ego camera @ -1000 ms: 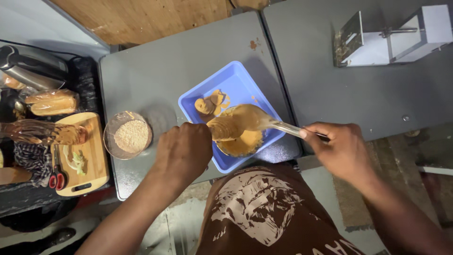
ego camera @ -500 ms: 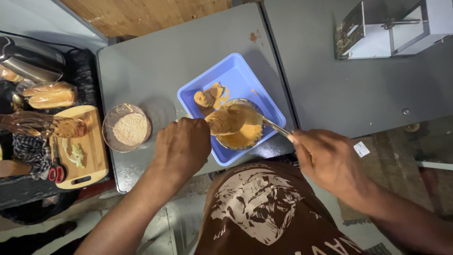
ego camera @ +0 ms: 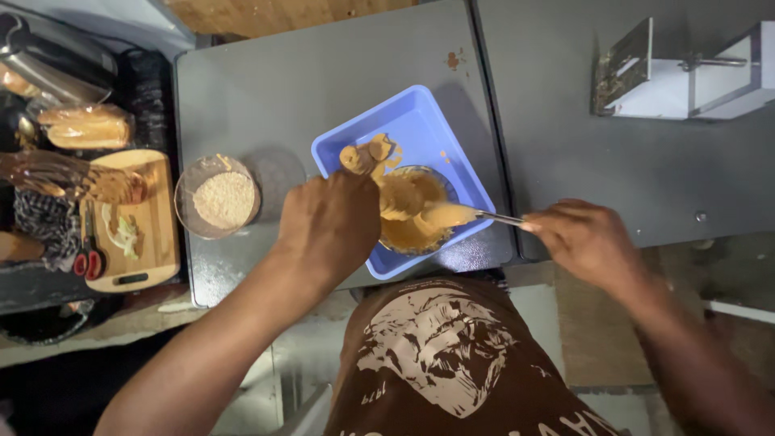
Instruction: The person applies a orange-colored batter to a spiral-cut potato on a skewer using a spoon, and then coats it with a dry seasoning powder from a bowl by hand.
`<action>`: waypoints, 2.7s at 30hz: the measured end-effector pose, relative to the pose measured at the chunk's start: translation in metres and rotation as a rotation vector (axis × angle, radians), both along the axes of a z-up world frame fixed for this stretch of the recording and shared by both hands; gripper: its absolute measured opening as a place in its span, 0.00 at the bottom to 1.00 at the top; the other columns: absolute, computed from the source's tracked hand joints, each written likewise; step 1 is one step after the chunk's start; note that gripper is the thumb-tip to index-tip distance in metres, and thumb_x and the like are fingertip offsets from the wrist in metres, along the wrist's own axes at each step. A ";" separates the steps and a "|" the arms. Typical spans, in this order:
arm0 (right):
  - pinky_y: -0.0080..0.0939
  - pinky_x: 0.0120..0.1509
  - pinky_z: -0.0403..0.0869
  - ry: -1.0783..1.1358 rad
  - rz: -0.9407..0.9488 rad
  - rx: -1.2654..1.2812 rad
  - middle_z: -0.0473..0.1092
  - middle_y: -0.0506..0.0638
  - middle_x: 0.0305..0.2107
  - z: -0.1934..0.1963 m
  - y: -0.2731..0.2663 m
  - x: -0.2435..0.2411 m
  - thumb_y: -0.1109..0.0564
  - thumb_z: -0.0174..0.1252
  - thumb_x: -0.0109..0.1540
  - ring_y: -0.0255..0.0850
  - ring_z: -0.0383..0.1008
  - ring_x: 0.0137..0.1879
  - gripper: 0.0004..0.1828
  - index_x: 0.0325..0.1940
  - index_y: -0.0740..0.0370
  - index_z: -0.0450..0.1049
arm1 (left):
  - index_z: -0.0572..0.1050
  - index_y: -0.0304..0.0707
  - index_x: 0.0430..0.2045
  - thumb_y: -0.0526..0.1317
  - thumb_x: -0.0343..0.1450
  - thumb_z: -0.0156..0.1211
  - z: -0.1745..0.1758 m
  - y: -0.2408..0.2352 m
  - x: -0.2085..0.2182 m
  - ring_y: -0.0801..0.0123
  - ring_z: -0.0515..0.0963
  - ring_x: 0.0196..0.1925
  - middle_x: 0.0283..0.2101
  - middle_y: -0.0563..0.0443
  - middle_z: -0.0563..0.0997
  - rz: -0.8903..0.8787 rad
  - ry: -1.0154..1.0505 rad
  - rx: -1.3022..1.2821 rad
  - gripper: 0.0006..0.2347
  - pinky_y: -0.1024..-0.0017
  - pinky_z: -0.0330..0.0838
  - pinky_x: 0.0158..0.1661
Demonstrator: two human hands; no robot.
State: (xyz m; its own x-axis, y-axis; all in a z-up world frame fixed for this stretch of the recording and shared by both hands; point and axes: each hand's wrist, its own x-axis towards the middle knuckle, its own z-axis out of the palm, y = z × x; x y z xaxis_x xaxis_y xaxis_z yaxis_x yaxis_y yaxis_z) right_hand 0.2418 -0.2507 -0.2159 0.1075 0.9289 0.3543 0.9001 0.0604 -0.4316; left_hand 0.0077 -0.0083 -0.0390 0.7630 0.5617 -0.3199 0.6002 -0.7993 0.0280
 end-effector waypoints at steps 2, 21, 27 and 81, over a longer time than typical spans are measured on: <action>0.38 0.34 0.76 -0.057 0.042 -0.095 0.75 0.47 0.29 -0.035 0.015 -0.005 0.57 0.60 0.65 0.37 0.74 0.31 0.08 0.47 0.52 0.81 | 0.81 0.36 0.24 0.33 0.67 0.53 0.000 0.000 0.004 0.49 0.85 0.32 0.30 0.38 0.84 0.015 0.016 -0.003 0.07 0.55 0.79 0.32; 0.39 0.32 0.78 -0.124 0.126 -0.193 0.78 0.49 0.34 -0.085 0.068 -0.022 0.65 0.58 0.62 0.37 0.77 0.32 0.15 0.52 0.56 0.80 | 0.82 0.38 0.20 0.33 0.65 0.57 0.010 0.011 0.005 0.50 0.85 0.31 0.30 0.39 0.83 -0.018 -0.021 -0.014 0.06 0.56 0.78 0.28; 0.43 0.36 0.78 0.095 0.053 -0.530 0.80 0.49 0.35 -0.080 0.078 -0.024 0.62 0.58 0.60 0.38 0.79 0.31 0.14 0.48 0.53 0.82 | 0.82 0.37 0.22 0.34 0.66 0.57 0.010 0.014 0.004 0.50 0.85 0.32 0.31 0.40 0.84 0.001 0.006 -0.046 0.06 0.56 0.78 0.30; 0.40 0.24 0.68 0.209 0.173 0.177 0.70 0.49 0.20 0.035 0.054 0.015 0.68 0.63 0.62 0.38 0.70 0.24 0.10 0.48 0.67 0.80 | 0.73 0.33 0.33 0.33 0.68 0.51 -0.003 -0.082 -0.013 0.37 0.82 0.39 0.33 0.32 0.82 0.529 0.086 -0.015 0.05 0.45 0.74 0.40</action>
